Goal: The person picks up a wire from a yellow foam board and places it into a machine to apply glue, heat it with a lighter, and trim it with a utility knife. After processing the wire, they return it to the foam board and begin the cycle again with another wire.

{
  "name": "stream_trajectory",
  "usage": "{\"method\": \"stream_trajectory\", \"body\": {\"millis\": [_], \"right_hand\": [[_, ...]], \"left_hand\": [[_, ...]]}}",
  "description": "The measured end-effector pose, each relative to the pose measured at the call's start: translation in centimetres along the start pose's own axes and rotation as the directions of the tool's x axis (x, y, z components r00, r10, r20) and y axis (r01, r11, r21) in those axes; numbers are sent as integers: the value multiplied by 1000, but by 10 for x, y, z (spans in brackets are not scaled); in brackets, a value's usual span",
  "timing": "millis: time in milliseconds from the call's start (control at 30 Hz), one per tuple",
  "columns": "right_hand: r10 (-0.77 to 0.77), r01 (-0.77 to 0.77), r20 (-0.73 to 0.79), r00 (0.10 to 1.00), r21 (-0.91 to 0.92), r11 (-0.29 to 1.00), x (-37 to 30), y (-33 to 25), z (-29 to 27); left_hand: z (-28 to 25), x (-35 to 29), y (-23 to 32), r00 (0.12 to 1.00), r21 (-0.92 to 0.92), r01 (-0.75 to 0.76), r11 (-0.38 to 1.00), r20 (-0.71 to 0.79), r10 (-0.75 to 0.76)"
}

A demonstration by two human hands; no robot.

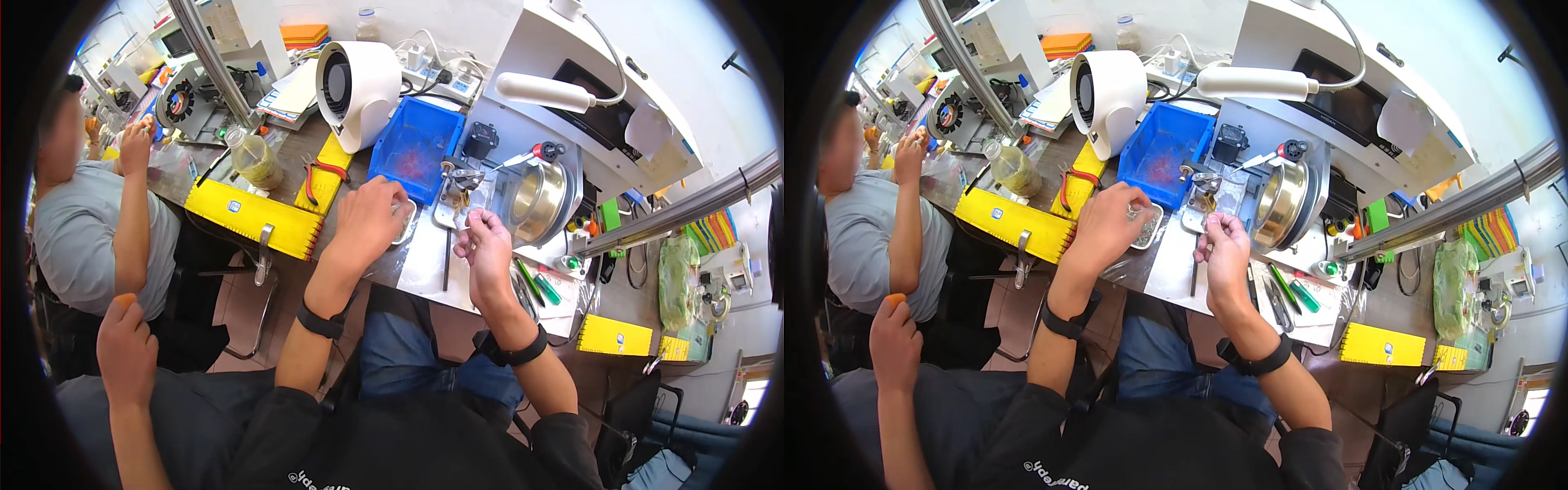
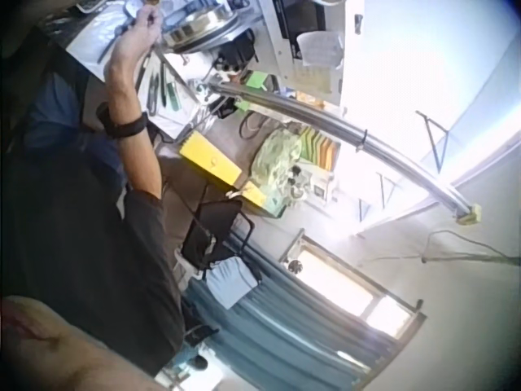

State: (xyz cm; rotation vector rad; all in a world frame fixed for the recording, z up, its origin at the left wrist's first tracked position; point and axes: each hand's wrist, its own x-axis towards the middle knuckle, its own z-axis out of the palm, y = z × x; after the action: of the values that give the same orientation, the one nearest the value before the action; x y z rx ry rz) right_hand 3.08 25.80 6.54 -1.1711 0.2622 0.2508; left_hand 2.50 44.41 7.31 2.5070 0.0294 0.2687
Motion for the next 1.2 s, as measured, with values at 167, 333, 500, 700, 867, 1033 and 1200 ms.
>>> {"method": "stream_trajectory", "body": {"millis": [167, 333, 500, 700, 867, 1033, 1200], "right_hand": [[-11, 11, 7, 1000, -5, 1000, -2, 2, -2], [21, -22, -6, 1000, -37, 999, -4, 6, -4], [23, -24, -6, 1000, -16, 1000, -6, 5, -5], [25, -25, 9, 1000, 4, 1000, -8, 8, -9], [31, -31, -30, 999, 8, 999, -10, 9, -7], [36, -36, -1, 999, 2, 999, -10, 8, -7], [31, -31, -3, 1000, 8, 999, -9, 8, -10]], "left_hand": [[9, -4, -13, 991, 199, 26, 980, 125, -52], [14, -3, -20, 982, 126, 42, 991, 179, -64], [9, -2, -14, 990, 50, 64, 997, 119, -70], [-3, -4, -4, 990, -39, 78, 996, 124, -73], [-4, -6, -5, 995, -43, 76, 996, 70, -72], [-5, -7, -10, 997, -16, 64, 998, 47, -64], [-2, -5, -8, 997, -98, 74, 992, 6, -73]]}}
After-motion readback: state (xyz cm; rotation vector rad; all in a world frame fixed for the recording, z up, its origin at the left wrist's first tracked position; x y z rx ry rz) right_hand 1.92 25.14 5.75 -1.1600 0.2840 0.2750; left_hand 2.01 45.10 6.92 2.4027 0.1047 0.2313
